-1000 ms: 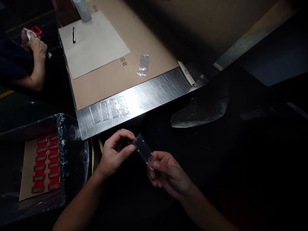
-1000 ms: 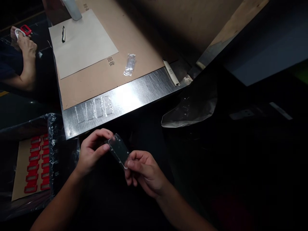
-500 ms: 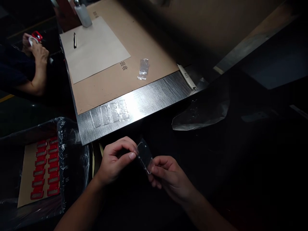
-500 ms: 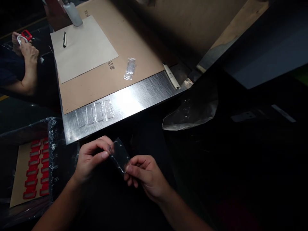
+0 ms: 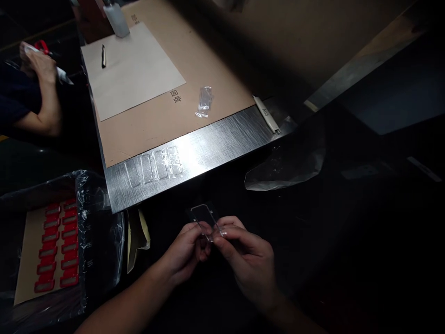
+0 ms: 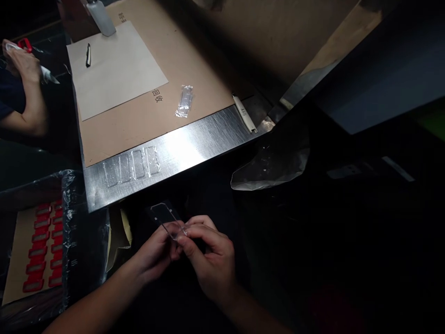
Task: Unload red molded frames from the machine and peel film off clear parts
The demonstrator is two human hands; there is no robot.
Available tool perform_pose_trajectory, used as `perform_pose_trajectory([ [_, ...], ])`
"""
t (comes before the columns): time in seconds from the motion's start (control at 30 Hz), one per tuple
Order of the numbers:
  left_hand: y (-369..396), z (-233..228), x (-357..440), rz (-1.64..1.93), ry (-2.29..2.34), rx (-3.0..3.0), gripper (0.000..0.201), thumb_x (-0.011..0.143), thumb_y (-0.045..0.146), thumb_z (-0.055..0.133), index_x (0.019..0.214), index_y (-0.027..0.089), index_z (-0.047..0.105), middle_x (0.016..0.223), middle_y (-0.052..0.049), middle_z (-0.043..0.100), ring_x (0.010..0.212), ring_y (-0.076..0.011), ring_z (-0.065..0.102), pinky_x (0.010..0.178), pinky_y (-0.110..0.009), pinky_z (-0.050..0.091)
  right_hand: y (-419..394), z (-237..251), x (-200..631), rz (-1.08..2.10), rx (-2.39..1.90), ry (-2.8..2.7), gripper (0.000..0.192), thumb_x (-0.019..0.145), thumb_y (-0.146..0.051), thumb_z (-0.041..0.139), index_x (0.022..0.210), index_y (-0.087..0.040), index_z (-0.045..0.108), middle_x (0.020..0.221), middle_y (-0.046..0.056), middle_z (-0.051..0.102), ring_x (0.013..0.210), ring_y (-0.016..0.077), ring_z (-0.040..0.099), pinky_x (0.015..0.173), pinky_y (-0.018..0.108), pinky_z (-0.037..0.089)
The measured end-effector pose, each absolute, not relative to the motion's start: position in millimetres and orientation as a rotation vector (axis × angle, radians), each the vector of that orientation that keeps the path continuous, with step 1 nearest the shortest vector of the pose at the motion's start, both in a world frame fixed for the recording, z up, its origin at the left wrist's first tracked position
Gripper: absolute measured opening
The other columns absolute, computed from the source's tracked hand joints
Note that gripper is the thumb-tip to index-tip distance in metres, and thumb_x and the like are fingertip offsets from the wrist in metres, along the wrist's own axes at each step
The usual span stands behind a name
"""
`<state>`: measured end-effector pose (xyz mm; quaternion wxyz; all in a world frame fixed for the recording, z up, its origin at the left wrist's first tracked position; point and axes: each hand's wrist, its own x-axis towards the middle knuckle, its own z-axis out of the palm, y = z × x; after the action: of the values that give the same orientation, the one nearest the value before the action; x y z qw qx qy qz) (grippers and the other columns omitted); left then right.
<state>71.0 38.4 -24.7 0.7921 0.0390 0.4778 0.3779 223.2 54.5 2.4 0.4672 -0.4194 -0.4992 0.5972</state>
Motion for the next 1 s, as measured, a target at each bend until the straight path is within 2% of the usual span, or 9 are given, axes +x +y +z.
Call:
perform_pose_trajectory([
  [0.1,38.8,-28.9,65.4,0.857,1.187,0.290,0.019,0.083,0.028,0.074,0.081,0.013,0.062,0.067,0.000,0.054,0.052,-0.0064,0.042,0.047,-0.016,0.029,54.4,1.6,226.0,1.506,-1.068,-1.170,0.006,0.092,-0.021,0.073,0.092,-0.023,0.078,0.089,0.007,0.073,0.093,0.0226,0.069,0.079,0.035,0.058],
  [0.3,50.7,1.7,49.1,1.333,1.482,0.934,0.020,0.094,0.036,0.072,0.105,0.019,0.072,0.084,-0.002,0.061,0.066,-0.0095,0.052,0.059,-0.020,0.042,53.0,-0.9,232.4,1.566,-1.100,-1.139,0.006,0.093,-0.021,0.071,0.090,-0.021,0.076,0.089,0.007,0.072,0.088,0.0211,0.069,0.080,0.036,0.058],
  [0.47,68.1,22.8,50.8,1.451,1.628,1.307,0.010,0.090,0.022,0.075,0.084,0.018,0.069,0.082,-0.002,0.062,0.070,-0.0129,0.059,0.057,-0.023,0.044,50.4,-2.5,233.4,1.578,-1.135,-1.174,0.007,0.094,-0.021,0.071,0.088,-0.021,0.076,0.090,0.007,0.072,0.090,0.0212,0.069,0.082,0.035,0.057],
  [0.57,70.5,15.9,51.3,1.467,1.705,1.593,0.007,0.089,0.013,0.074,0.087,0.018,0.069,0.082,-0.001,0.062,0.068,-0.0118,0.058,0.059,-0.024,0.046,50.5,-2.7,235.4,1.579,-1.187,-1.200,0.008,0.094,-0.023,0.071,0.089,-0.020,0.077,0.091,0.007,0.073,0.093,0.0215,0.069,0.083,0.034,0.056],
  [0.63,65.9,11.5,52.5,1.475,1.737,1.883,0.015,0.085,0.007,0.076,0.094,0.017,0.069,0.084,-0.002,0.064,0.071,-0.0125,0.059,0.062,-0.025,0.048,51.6,-3.3,236.9,1.595,-1.219,-1.200,0.012,0.094,-0.026,0.071,0.085,-0.019,0.075,0.086,0.006,0.072,0.088,0.0202,0.069,0.080,0.032,0.056],
  [0.7,56.9,11.9,56.8,1.451,1.637,2.147,0.018,0.084,0.007,0.078,0.098,0.014,0.069,0.086,-0.004,0.065,0.072,-0.0135,0.060,0.062,-0.026,0.049,53.2,-4.1,238.0,1.641,-1.259,-1.136,0.017,0.093,-0.030,0.072,0.079,-0.019,0.071,0.078,0.004,0.070,0.077,0.0168,0.066,0.073,0.029,0.054],
  [0.77,45.3,16.4,64.3,1.384,1.350,2.301,0.012,0.088,0.011,0.074,0.099,0.009,0.070,0.083,-0.005,0.065,0.068,-0.0132,0.059,0.057,-0.028,0.048,54.6,-4.0,238.5,1.698,-1.296,-1.027,0.022,0.092,-0.032,0.073,0.076,-0.019,0.066,0.071,0.001,0.066,0.066,0.0133,0.061,0.065,0.026,0.051],
  [0.87,28.2,21.6,76.8,1.361,0.980,2.315,0.009,0.092,0.009,0.065,0.096,0.003,0.070,0.076,-0.004,0.063,0.059,-0.0123,0.056,0.049,-0.029,0.042,55.1,-1.6,239.1,1.758,-1.296,-0.927,0.027,0.092,-0.034,0.073,0.072,-0.018,0.063,0.067,0.000,0.063,0.065,0.0121,0.058,0.063,0.024,0.048],
  [1.0,14.9,17.0,84.1,1.435,0.969,2.194,0.009,0.090,0.008,0.066,0.095,0.003,0.071,0.078,-0.005,0.065,0.059,-0.0124,0.055,0.046,-0.030,0.039,52.7,3.7,240.5,1.812,-1.248,-0.866,0.026,0.091,-0.032,0.074,0.072,-0.018,0.065,0.073,0.001,0.064,0.067,0.0119,0.058,0.061,0.024,0.047],
])
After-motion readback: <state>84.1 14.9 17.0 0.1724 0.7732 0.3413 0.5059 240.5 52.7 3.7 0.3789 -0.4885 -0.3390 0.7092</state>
